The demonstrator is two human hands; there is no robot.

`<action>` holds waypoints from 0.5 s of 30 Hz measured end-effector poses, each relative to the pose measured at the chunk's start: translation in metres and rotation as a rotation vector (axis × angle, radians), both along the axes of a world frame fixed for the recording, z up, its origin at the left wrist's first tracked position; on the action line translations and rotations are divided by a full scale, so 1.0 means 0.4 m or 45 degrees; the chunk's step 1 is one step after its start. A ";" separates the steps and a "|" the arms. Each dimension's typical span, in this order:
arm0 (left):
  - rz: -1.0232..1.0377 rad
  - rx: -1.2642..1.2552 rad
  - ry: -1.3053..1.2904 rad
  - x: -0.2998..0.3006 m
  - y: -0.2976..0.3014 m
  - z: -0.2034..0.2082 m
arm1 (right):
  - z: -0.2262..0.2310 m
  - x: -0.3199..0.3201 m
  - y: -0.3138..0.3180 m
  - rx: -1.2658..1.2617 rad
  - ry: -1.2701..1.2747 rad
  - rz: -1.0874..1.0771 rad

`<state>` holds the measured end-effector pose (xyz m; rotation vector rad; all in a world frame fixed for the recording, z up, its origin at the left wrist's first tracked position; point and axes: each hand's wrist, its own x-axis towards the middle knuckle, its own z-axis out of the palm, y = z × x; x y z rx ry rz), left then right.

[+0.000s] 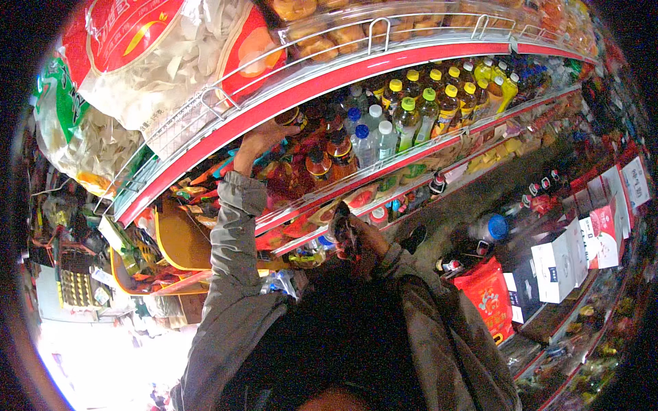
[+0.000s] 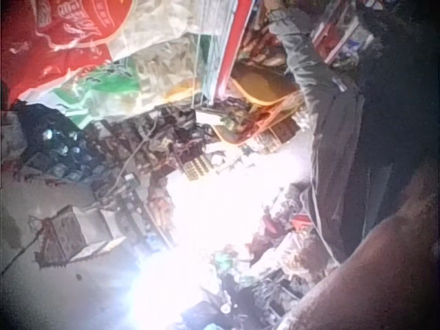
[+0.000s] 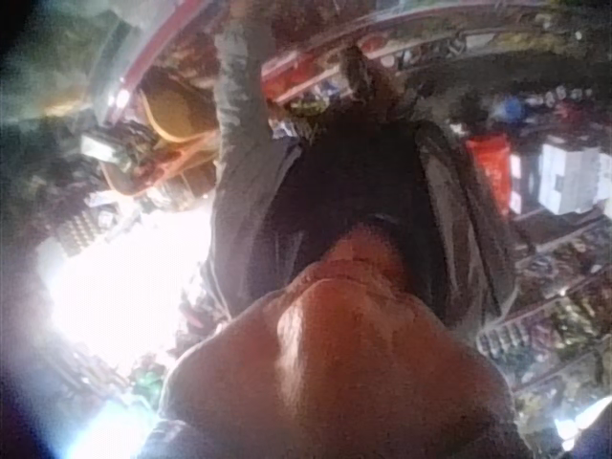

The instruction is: The person takes several beverage bottles from a store shelf one by one and wipes each bottle with a cloth before returning it to the shelf.

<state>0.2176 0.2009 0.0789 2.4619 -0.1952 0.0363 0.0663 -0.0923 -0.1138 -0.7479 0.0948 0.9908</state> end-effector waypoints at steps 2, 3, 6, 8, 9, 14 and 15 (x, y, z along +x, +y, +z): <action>-0.030 0.158 -0.097 0.021 0.001 -0.017 | 0.001 -0.001 -0.002 0.026 -0.004 -0.017; -0.049 0.233 -0.144 0.032 -0.005 -0.026 | -0.026 0.002 -0.007 0.053 0.041 -0.015; -0.196 0.332 -0.360 0.050 -0.013 -0.049 | -0.058 0.002 -0.013 0.072 0.135 -0.020; -0.239 0.487 -0.578 0.093 0.036 -0.132 | -0.064 0.002 0.001 0.079 0.158 0.002; -0.284 0.557 -0.696 0.110 0.026 -0.139 | -0.064 0.005 -0.003 0.089 0.151 -0.013; -0.318 0.451 -0.636 0.080 -0.030 -0.112 | -0.087 0.016 -0.028 0.024 0.226 -0.108; -0.297 0.415 -0.547 0.061 -0.037 -0.097 | -0.077 0.013 -0.031 0.008 0.209 -0.119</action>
